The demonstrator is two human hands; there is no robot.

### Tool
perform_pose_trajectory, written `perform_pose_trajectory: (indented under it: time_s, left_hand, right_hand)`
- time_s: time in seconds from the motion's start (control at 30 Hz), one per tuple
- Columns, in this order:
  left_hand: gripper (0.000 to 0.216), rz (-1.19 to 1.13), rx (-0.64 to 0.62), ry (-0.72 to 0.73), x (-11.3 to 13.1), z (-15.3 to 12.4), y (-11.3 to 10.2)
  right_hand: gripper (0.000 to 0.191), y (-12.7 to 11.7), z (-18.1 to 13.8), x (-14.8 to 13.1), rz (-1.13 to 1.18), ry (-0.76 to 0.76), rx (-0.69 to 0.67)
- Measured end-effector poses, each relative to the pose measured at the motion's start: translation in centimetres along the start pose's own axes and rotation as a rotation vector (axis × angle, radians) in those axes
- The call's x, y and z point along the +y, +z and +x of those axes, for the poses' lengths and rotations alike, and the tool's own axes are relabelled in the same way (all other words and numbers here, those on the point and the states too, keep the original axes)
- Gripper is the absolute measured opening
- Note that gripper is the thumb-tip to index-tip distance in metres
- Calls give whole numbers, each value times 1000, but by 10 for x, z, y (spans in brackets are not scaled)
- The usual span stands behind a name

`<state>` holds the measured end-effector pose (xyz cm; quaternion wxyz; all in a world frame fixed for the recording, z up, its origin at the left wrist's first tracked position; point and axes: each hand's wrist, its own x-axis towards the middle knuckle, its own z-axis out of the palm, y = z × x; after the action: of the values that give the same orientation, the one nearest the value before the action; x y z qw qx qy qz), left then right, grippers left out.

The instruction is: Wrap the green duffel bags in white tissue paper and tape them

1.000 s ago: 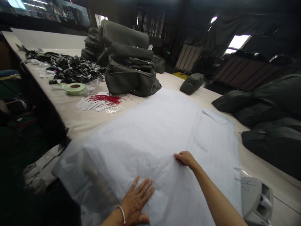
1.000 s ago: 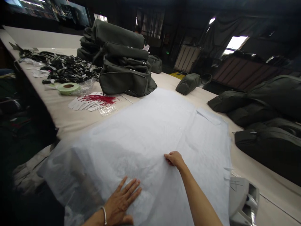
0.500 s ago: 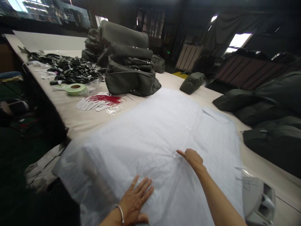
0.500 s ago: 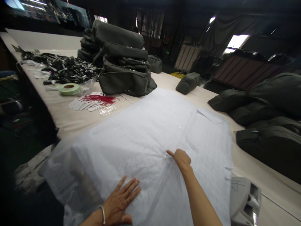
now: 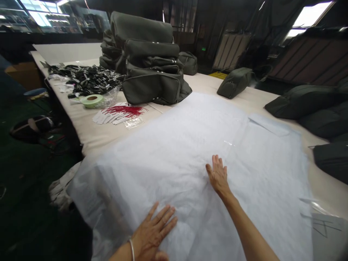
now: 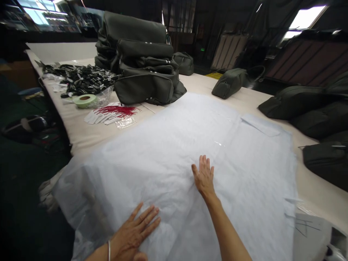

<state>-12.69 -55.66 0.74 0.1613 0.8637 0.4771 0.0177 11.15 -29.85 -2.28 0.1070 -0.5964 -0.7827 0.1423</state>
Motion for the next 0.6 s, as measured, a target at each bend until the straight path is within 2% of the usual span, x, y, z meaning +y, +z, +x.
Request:
perform_pose_trajectory:
  time_s: [0.17, 0.27, 0.37, 0.5, 0.6]
  left_hand:
    - [96, -42, -70, -51, 6, 5, -7]
    - [98, -99, -112, -99, 9, 25, -11]
    - [97, -126, -66, -129, 2, 67, -11]
    - [94, -88, 30, -115, -19, 138, -11]
    - [84, -101, 53, -85, -30, 174, -24]
  right_hand:
    - [72, 11, 16, 1, -172, -206, 33]
    - [72, 15, 39, 11, -230, -270, 60]
    - [71, 8, 83, 29, -265, -285, 49]
    - [74, -12, 144, 51, -286, -224, 68]
    - [77, -31, 158, 54, -250, -160, 136]
